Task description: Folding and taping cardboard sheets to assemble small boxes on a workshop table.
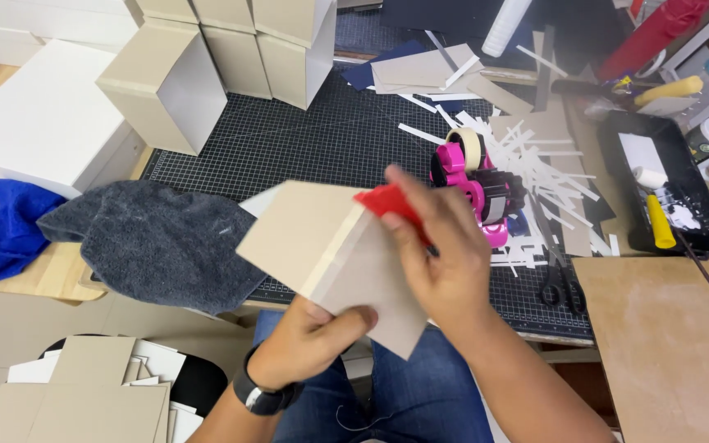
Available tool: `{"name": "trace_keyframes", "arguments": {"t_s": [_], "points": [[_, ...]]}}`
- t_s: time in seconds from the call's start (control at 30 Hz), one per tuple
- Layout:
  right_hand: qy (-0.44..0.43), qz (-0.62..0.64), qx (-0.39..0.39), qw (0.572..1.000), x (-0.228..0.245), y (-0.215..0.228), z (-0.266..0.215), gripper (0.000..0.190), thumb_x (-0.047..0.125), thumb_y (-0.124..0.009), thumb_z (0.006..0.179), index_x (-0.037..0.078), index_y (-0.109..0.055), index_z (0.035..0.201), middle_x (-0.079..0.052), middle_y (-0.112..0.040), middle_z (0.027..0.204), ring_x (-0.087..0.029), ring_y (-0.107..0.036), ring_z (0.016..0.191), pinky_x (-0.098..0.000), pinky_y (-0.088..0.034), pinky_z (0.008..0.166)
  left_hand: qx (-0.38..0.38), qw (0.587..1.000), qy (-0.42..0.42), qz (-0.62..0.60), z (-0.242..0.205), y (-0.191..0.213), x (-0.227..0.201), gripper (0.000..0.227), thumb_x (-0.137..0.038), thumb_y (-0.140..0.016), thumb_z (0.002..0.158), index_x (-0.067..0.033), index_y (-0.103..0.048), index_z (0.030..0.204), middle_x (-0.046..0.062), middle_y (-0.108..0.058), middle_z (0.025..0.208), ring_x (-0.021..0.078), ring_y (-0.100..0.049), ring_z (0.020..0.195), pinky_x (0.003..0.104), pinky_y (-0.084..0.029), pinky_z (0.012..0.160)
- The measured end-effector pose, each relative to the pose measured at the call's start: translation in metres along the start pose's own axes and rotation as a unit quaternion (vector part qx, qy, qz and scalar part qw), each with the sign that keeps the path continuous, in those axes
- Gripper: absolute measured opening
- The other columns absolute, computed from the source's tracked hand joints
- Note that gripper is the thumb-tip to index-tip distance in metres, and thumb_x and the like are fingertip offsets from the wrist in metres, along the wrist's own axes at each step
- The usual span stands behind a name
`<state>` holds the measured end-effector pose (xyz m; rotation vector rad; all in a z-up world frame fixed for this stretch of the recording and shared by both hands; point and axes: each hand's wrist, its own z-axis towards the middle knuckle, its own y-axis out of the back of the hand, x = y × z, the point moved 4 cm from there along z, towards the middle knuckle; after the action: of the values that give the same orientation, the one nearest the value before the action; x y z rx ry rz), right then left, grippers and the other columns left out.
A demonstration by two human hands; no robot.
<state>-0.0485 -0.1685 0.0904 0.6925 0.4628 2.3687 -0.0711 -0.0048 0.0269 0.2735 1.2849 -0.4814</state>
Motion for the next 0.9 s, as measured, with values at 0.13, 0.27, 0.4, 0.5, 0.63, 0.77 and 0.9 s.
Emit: {"name": "trace_keyframes", "arguments": {"t_s": [0.13, 0.27, 0.4, 0.5, 0.63, 0.77, 0.9], "points": [[-0.069, 0.036, 0.024, 0.997, 0.002, 0.007, 0.015, 0.037, 0.016, -0.062, 0.108, 0.010, -0.057, 0.144, -0.008, -0.070, 0.115, -0.019, -0.060, 0.092, -0.0293, -0.049, 0.084, -0.005, 1.000, 0.031, -0.004, -0.004, 0.001, 0.009, 0.012, -0.004, -0.061, 0.092, -0.0036, -0.065, 0.104, 0.003, -0.067, 0.091, 0.0143, -0.064, 0.084, 0.031, -0.056, 0.077], [-0.162, 0.058, 0.030, 0.985, -0.017, 0.009, 0.016, 0.044, 0.011, -0.064, 0.104, 0.016, -0.056, 0.147, -0.008, -0.063, 0.117, -0.020, -0.060, 0.105, -0.0294, -0.049, 0.091, -0.005, 0.999, 0.023, -0.045, -0.009, 0.007, 0.011, 0.016, -0.005, -0.066, 0.091, -0.0037, -0.068, 0.107, 0.003, -0.072, 0.099, 0.0157, -0.068, 0.090, 0.034, -0.059, 0.081], [-0.236, 0.094, -0.030, 0.967, -0.025, 0.028, 0.018, 0.048, 0.018, -0.059, 0.105, 0.007, -0.048, 0.149, -0.013, -0.056, 0.152, -0.022, -0.057, 0.137, -0.0303, -0.046, 0.113, -0.029, 0.992, -0.003, -0.125, -0.010, 0.012, 0.014, 0.019, -0.004, -0.071, 0.090, -0.0041, -0.070, 0.109, 0.005, -0.073, 0.105, 0.0197, -0.070, 0.097, 0.036, -0.061, 0.083], [-0.277, 0.089, -0.042, 0.956, -0.044, 0.034, 0.001, 0.054, 0.025, -0.060, 0.104, 0.009, -0.045, 0.153, -0.010, -0.069, 0.131, -0.016, -0.067, 0.113, -0.0259, -0.053, 0.098, -0.055, 0.985, 0.006, -0.161, -0.014, 0.015, 0.031, 0.025, 0.001, -0.074, 0.083, -0.0032, -0.069, 0.107, 0.007, -0.071, 0.105, 0.0221, -0.068, 0.096, 0.038, -0.060, 0.082], [-0.297, 0.167, -0.075, 0.937, -0.075, 0.038, -0.031, 0.056, 0.016, -0.061, 0.103, 0.006, -0.042, 0.155, -0.013, -0.066, 0.121, -0.017, -0.065, 0.109, -0.0263, -0.055, 0.093, -0.055, 0.961, 0.002, -0.269, -0.014, 0.014, 0.032, 0.039, 0.004, -0.073, 0.083, -0.0032, -0.067, 0.121, 0.010, -0.072, 0.117, 0.0274, -0.068, 0.106, 0.044, -0.059, 0.090], [-0.331, 0.142, -0.083, 0.929, -0.067, 0.045, -0.046, 0.055, 0.017, -0.063, 0.100, 0.002, -0.048, 0.150, -0.014, -0.068, 0.127, -0.017, -0.066, 0.110, -0.0256, -0.055, 0.093, -0.048, 0.948, 0.037, -0.312, -0.013, 0.010, 0.031, 0.057, -0.005, -0.076, 0.078, -0.0009, -0.060, 0.132, 0.015, -0.071, 0.123, 0.0329, -0.069, 0.109, 0.050, -0.059, 0.089], [-0.335, 0.249, -0.076, 0.905, -0.047, 0.044, -0.045, 0.056, 0.014, -0.062, 0.097, -0.002, -0.048, 0.149, -0.015, -0.067, 0.127, -0.019, -0.064, 0.116, -0.0283, -0.055, 0.098, -0.038, 0.976, 0.036, -0.211, -0.018, 0.002, 0.035, 0.043, -0.006, -0.079, 0.079, -0.0022, -0.066, 0.120, 0.008, -0.071, 0.112, 0.0245, -0.068, 0.102, 0.042, -0.058, 0.088]]}}
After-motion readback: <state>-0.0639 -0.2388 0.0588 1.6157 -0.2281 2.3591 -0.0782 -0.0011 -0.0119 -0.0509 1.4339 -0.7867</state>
